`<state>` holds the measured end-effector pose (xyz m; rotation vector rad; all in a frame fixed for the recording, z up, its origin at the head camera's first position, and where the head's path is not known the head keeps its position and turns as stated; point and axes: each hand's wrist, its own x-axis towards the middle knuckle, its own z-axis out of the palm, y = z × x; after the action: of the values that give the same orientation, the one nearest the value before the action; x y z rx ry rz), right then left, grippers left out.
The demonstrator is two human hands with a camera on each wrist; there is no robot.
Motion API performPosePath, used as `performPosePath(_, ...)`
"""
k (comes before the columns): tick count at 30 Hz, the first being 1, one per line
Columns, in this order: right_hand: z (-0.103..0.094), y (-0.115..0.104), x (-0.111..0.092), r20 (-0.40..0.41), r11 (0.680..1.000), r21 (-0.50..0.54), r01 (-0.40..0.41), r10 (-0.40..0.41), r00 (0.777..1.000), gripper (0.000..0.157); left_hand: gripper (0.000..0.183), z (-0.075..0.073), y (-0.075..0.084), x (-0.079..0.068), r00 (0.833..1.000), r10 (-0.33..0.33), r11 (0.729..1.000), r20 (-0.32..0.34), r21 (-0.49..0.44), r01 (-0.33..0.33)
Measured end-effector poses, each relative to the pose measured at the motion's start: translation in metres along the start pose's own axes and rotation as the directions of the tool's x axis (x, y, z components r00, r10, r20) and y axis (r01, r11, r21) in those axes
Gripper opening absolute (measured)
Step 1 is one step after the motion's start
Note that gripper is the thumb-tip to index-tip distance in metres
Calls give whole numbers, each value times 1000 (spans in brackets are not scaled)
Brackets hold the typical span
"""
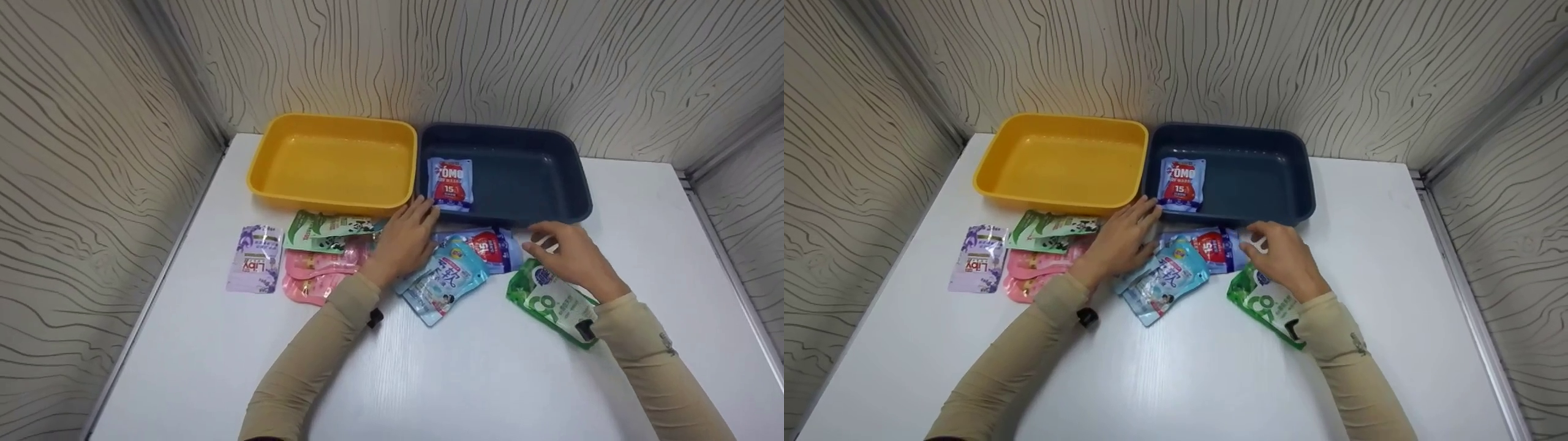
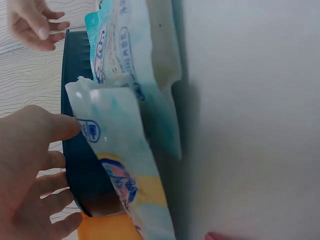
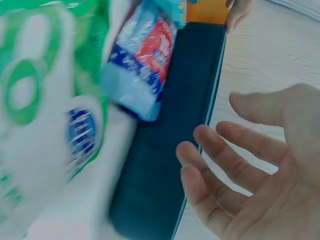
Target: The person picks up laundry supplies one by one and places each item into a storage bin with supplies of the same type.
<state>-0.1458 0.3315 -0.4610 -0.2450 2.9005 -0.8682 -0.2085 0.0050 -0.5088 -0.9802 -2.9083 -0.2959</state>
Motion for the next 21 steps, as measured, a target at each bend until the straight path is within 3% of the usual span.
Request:
performPosePath(9,8,29,-30,188,998,-41,-54,61,980,82,69,-1,-1,0,1000,10,1000,5,3,-10)
performPosePath(14,11,39,-37,215,992,-69,-102,115,970,97,70,-1,-1,0,1000,0,1000,8,-2,0)
performPosePath(21,11,50,-48,213,987,-68,-148,159,964,99,70,-2,1,1,999,-16,1000,35,-11,16)
